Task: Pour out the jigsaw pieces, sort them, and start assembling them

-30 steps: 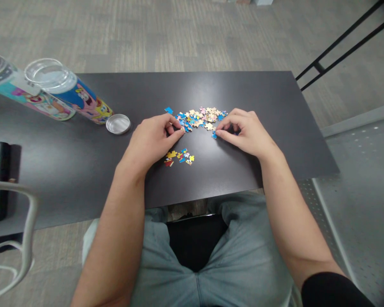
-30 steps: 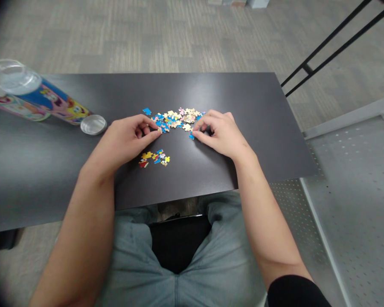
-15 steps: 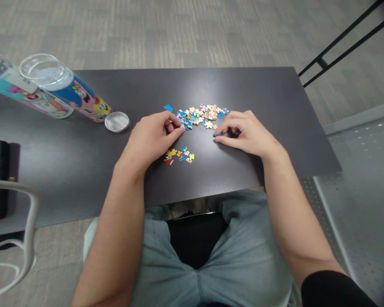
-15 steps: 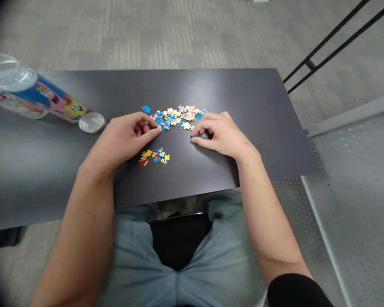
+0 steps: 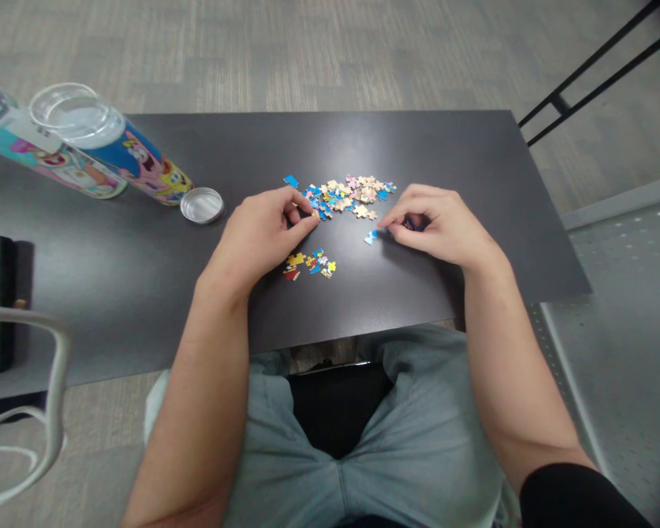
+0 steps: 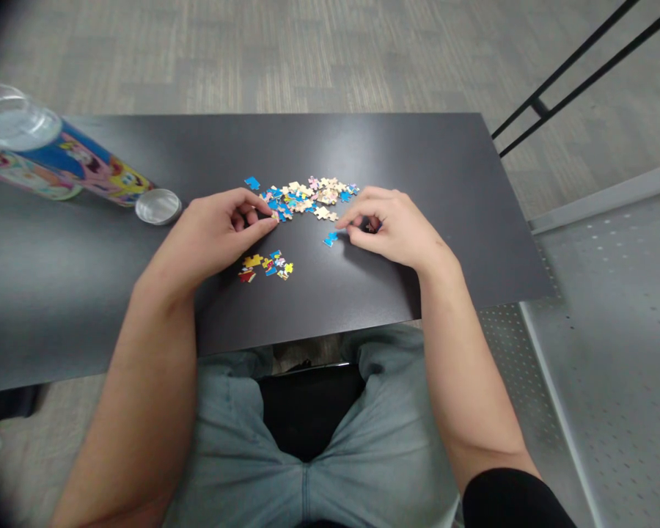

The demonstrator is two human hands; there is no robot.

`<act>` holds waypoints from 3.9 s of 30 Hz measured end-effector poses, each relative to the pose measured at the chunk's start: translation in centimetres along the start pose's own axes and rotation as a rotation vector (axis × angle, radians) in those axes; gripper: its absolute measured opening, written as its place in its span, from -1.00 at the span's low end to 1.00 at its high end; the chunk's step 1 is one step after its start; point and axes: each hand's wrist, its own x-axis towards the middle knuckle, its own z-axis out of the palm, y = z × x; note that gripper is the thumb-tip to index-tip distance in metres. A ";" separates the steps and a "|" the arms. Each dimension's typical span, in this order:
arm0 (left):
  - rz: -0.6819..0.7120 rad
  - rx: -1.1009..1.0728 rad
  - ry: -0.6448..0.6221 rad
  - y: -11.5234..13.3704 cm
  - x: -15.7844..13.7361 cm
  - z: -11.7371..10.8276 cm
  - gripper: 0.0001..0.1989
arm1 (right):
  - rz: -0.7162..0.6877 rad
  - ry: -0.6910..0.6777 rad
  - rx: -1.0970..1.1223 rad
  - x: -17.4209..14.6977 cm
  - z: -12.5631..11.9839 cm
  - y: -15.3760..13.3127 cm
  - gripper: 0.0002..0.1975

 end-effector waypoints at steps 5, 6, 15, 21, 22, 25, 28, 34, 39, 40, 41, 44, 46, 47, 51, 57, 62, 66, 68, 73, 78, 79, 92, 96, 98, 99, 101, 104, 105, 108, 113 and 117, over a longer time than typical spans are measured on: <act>0.012 0.001 -0.003 -0.2 0.0 -0.1 -0.87 | -0.011 -0.048 0.007 -0.4 0.1 0.6 -0.74; 0.012 0.004 -0.005 -0.2 0.0 -0.1 -0.87 | -0.010 -0.064 0.008 -0.4 0.1 0.6 -0.73; 0.018 0.004 -0.003 0.0 0.0 -0.1 -0.89 | -0.043 -0.215 -0.029 0.4 0.8 -1.0 -0.66; 0.023 0.000 0.002 -0.2 0.0 0.0 -0.88 | -0.070 -0.282 -0.061 0.4 2.4 -1.7 -0.60; 0.020 0.000 0.001 -0.2 0.0 0.0 -0.88 | -0.075 -0.298 -0.059 0.4 2.6 -1.8 -0.59; 0.015 0.000 -0.006 -0.1 0.0 0.0 -0.90 | -0.111 -0.330 0.001 0.5 2.9 -2.5 -0.60; 0.023 -0.005 -0.005 0.0 0.0 0.0 -0.93 | -0.102 -0.237 0.050 0.5 2.7 -2.9 -0.65; 0.016 -0.004 0.004 0.2 -0.2 0.0 -0.87 | 0.104 0.100 -0.176 0.2 2.1 -1.2 -0.77; -0.003 0.035 0.016 0.5 0.0 0.4 -0.84 | 0.133 0.140 -0.233 0.3 3.1 -0.2 -0.81; -0.003 0.045 0.020 0.5 0.0 0.4 -0.84 | 0.148 0.155 -0.246 0.4 3.4 -0.3 -0.81; -0.003 0.055 0.024 0.5 0.1 0.5 -0.85 | 0.166 0.169 -0.261 0.6 3.7 -0.4 -0.80; -0.008 0.076 0.025 0.6 0.1 0.5 -0.87 | 0.200 0.197 -0.303 1.1 4.5 -0.6 -0.81; -0.015 0.078 0.023 0.7 0.0 0.5 -0.87 | 0.204 0.203 -0.307 1.4 4.9 -0.6 -0.82; -0.017 0.078 0.023 0.8 0.0 0.5 -0.87 | 0.202 0.201 -0.299 1.5 5.0 -0.6 -0.82; -0.013 0.068 0.022 0.8 -0.1 0.5 -0.88 | 0.167 0.154 -0.209 2.0 5.1 -0.7 -0.84; 0.023 0.074 0.035 0.2 0.1 0.6 -0.87 | 0.055 0.001 -0.076 1.9 4.4 -1.7 -0.89; 0.044 0.086 0.056 0.4 0.0 0.5 -0.82 | -0.012 -0.074 -0.038 1.4 3.7 -2.2 -0.94; 0.039 0.080 0.044 0.6 0.0 0.4 -0.83 | -0.067 -0.076 0.001 1.2 3.1 -1.8 -0.95; 0.036 0.082 0.041 0.6 0.0 0.4 -0.83 | -0.074 -0.109 0.009 1.1 2.7 -1.7 -0.96; 0.037 0.078 0.042 0.4 0.0 0.5 -0.81 | -0.016 -0.129 -0.013 0.7 1.7 -1.5 -0.89; 0.044 0.071 0.041 0.3 0.0 0.5 -0.83 | -0.031 -0.096 -0.115 0.5 2.0 -1.0 -0.83; 0.046 0.073 0.042 0.3 0.0 0.5 -0.83 | -0.039 -0.106 -0.125 0.4 2.3 -1.0 -0.81; 0.065 0.093 0.053 0.1 0.0 0.6 -0.82 | -0.222 -0.090 -0.085 0.1 3.1 -1.3 -0.82; 0.077 0.101 0.058 0.1 0.0 0.6 -0.83 | -0.245 -0.119 -0.094 -0.1 3.2 -1.3 -0.80; 0.079 0.099 0.060 0.0 0.0 0.6 -0.83 | -0.235 -0.141 -0.111 -0.1 3.8 -1.5 -0.78; 0.077 0.095 0.059 0.0 0.0 0.7 -0.83 | -0.232 -0.148 -0.117 -0.1 4.0 -1.6 -0.76; 0.069 0.085 0.055 -0.1 0.1 0.7 -0.83 | -0.231 -0.168 -0.114 0.0 4.4 -1.9 -0.72; 0.068 0.072 0.049 -0.1 0.0 0.6 -0.85 | -0.184 -0.157 -0.106 0.1 4.2 -2.1 -0.63; 0.071 0.068 0.046 -0.2 0.0 0.5 -0.85 | -0.145 -0.126 -0.122 0.1 3.9 -2.1 -0.62; 0.085 0.045 0.024 -0.3 0.0 0.3 -0.84 | 0.007 0.022 -0.217 0.1 3.0 -1.4 -0.68; 0.102 -0.024 0.009 -1.1 0.2 -0.1 -0.82 | 0.137 0.116 -0.285 -0.2 2.6 -0.1 -0.76; 0.103 -0.063 -0.007 -1.3 0.2 -0.4 -0.73 | 0.125 0.115 -0.246 -0.1 2.9 -0.1 -0.82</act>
